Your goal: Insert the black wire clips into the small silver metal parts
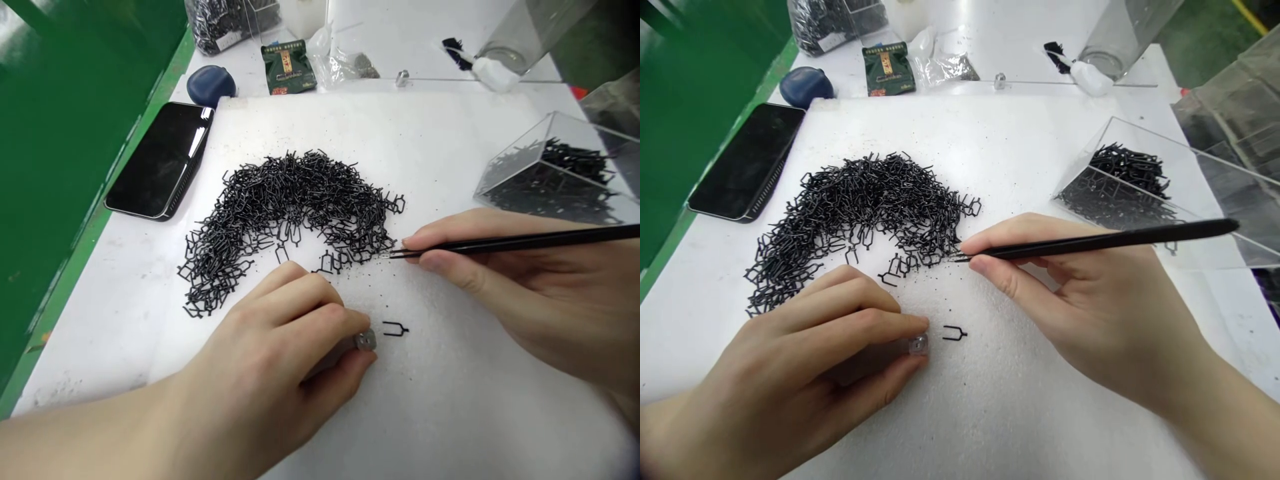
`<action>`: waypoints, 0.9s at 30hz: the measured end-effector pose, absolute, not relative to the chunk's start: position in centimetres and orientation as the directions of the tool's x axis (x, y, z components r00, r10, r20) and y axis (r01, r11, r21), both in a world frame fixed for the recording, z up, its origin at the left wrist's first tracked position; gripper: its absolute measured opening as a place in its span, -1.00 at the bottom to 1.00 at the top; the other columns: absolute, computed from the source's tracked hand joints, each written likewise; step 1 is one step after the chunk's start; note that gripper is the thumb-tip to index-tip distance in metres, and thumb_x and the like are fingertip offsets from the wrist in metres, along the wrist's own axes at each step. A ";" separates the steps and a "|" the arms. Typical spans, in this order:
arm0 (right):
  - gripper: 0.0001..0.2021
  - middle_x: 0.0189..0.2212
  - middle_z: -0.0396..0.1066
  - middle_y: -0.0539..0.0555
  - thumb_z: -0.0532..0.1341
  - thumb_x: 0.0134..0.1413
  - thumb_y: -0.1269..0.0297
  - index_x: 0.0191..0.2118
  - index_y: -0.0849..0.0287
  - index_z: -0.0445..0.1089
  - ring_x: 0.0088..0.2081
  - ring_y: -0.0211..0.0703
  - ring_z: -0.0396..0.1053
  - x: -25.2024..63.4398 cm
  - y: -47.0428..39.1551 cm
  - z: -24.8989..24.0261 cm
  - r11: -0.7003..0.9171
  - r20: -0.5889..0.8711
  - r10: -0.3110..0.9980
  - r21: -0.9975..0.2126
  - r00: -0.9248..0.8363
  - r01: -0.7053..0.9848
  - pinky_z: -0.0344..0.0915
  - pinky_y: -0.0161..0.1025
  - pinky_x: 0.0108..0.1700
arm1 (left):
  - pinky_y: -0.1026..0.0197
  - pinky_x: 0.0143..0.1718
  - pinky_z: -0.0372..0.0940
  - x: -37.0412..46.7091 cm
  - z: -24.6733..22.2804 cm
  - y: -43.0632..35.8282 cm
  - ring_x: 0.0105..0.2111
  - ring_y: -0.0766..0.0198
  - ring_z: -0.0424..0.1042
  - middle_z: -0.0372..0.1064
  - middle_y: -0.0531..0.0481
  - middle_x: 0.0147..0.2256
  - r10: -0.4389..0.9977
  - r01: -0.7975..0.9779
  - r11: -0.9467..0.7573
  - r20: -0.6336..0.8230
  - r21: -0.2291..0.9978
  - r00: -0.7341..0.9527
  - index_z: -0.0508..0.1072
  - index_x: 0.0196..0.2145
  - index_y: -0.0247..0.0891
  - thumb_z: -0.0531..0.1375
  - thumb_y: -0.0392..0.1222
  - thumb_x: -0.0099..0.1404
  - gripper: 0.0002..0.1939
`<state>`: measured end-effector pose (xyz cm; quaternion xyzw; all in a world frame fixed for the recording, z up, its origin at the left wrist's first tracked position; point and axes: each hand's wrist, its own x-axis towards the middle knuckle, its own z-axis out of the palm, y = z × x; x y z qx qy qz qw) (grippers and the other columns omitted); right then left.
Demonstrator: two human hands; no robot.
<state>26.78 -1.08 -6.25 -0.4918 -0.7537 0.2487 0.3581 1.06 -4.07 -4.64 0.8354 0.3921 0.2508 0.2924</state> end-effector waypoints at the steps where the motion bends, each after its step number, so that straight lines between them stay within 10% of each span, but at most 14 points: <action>1: -0.83 -0.16 0.72 -0.23 0.43 0.28 0.32 -0.09 -0.15 0.67 -0.16 -0.23 0.67 26.7 -1.1 -6.2 0.391 0.296 0.920 -0.733 -0.257 0.556 0.65 -0.33 -0.03 | 0.21 -0.15 0.40 1.0 -4.7 -4.1 -0.27 0.27 0.42 0.53 0.02 -0.31 0.804 0.510 -0.517 0.186 0.687 0.564 0.66 -0.16 -0.29 0.31 -0.37 0.46 -0.90; 19: -0.82 -0.16 0.71 -0.14 0.43 0.28 0.33 -0.10 -0.16 0.68 -0.15 -0.11 0.67 27.1 -1.3 -5.9 0.385 0.298 0.921 -0.795 -0.251 0.468 0.68 -0.21 -0.09 | 0.21 -0.18 0.41 0.8 -4.8 -4.4 -0.30 0.28 0.43 0.53 0.03 -0.34 0.807 0.506 -0.526 0.213 0.684 0.550 0.67 -0.16 -0.29 0.32 -0.38 0.45 -0.90; 27: -0.72 -0.13 0.69 -0.01 0.37 0.27 0.42 -0.02 -0.13 0.61 -0.12 -0.02 0.68 27.6 -1.9 -5.5 0.419 0.217 0.794 -0.872 -0.568 0.253 0.68 -0.21 -0.10 | 0.17 -0.15 0.41 1.0 -5.1 -4.3 -0.28 0.24 0.42 0.53 -0.02 -0.32 0.806 0.525 -0.532 0.208 0.664 0.554 0.68 -0.18 -0.33 0.31 -0.34 0.49 -0.90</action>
